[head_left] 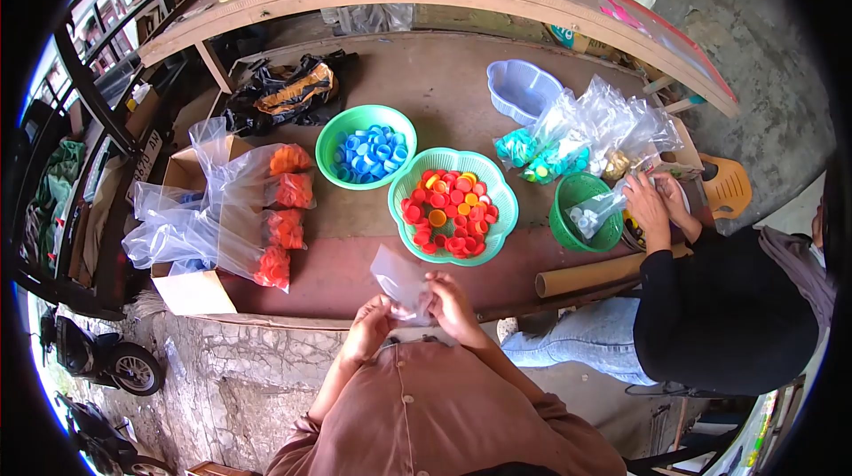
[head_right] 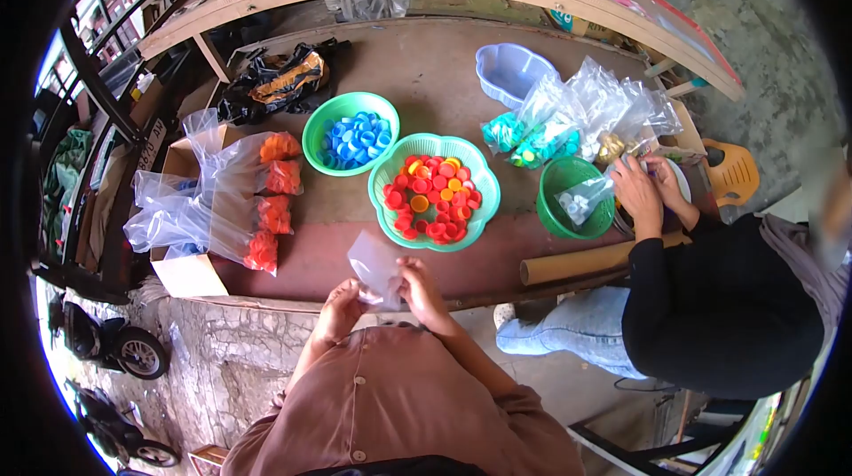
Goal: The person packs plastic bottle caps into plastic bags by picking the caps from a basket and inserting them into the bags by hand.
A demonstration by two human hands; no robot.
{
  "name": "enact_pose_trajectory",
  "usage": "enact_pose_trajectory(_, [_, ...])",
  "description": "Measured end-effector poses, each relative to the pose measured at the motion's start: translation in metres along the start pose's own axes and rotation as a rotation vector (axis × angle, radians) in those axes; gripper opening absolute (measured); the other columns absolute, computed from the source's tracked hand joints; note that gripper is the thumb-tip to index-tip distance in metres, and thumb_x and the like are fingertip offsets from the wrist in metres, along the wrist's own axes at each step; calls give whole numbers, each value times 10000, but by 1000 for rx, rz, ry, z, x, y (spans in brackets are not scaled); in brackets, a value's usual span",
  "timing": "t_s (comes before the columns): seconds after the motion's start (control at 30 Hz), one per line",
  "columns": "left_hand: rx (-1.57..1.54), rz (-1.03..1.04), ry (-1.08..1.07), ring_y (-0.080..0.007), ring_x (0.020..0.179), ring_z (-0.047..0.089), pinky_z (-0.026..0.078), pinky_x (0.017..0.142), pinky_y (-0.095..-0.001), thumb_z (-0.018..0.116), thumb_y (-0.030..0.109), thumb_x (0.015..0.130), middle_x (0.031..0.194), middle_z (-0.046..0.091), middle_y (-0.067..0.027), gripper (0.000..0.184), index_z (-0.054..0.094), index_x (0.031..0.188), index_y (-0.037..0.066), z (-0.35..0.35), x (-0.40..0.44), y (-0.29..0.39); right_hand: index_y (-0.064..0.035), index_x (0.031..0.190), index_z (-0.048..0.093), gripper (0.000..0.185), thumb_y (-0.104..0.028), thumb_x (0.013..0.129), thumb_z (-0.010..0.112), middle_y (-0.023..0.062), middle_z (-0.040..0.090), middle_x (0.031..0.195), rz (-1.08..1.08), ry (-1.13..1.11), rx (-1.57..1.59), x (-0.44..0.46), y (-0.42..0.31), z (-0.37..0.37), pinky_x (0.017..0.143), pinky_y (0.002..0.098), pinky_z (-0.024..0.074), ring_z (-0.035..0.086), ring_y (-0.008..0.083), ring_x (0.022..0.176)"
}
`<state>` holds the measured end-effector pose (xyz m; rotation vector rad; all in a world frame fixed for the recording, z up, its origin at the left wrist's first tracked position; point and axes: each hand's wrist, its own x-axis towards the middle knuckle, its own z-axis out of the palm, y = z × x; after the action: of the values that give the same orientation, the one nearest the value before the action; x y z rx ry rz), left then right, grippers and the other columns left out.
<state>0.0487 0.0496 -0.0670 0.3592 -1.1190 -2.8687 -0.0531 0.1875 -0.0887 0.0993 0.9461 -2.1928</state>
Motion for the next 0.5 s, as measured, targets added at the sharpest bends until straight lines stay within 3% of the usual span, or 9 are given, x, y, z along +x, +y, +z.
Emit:
enact_pose_trajectory(0.07, [-51, -125, -109, -182, 863, 556, 437, 842, -359, 410, 174, 910, 875, 572, -78, 176, 501, 908, 24, -10, 2, -5, -104, 911, 510, 68, -64, 860, 488, 18, 555, 786, 86, -50, 192, 12, -3, -14, 668, 288, 490, 576, 136, 715])
enact_pose_trajectory(0.2, [-82, -112, -80, -183, 887, 550, 436, 841, -358, 403, 179, 912, 926, 559, -85, 179, 489, 941, 25, 6, 12, 4, -77, 967, 517, 123, -46, 859, 469, 55, 587, 865, 232, -17, 382, 22, -13, -6, 681, 278, 501, 583, 124, 741])
enact_pose_trajectory(0.23, [-154, -62, -52, -186, 896, 549, 447, 840, -373, 405, 181, 909, 943, 553, -84, 164, 484, 933, 39, 4, 17, 5, -77, 967, 517, 123, -46, 859, 469, 55, 587, 865, 226, -23, 378, 28, -13, -12, 681, 278, 501, 583, 124, 741])
enact_pose_trajectory(0.33, [-294, 67, 62, -203, 913, 552, 474, 841, -432, 411, 193, 900, 959, 544, -78, 129, 466, 898, 76, 7, 32, 10, -17, 1067, 488, 206, -50, 877, 416, 133, 576, 979, 363, -349, 252, 37, -14, -18, 743, 310, 505, 589, 205, 883])
enact_pose_trajectory(0.37, [-364, 102, -15, -209, 921, 553, 478, 832, -416, 409, 181, 895, 968, 556, -87, 123, 467, 909, 73, 2, 39, 10, -25, 1078, 481, 220, -99, 873, 462, 78, 572, 978, 352, -259, 124, 38, -10, -15, 691, 250, 487, 569, 126, 837])
enact_pose_trajectory(0.47, [-464, 102, -28, -239, 918, 578, 503, 797, -390, 414, 172, 881, 992, 579, -120, 161, 498, 954, 56, 12, 51, 16, -28, 1098, 470, 247, -118, 869, 497, 62, 557, 985, 371, -267, 161, 37, -21, 5, 709, 231, 457, 553, 118, 854])
enact_pose_trajectory(0.5, [-557, 112, -42, -233, 885, 588, 510, 779, -375, 414, 151, 874, 970, 585, -117, 171, 507, 959, 35, 13, 54, 18, -24, 1098, 468, 261, -127, 864, 517, 48, 550, 962, 270, -348, 18, 35, -28, 13, 709, 223, 444, 543, 109, 847])
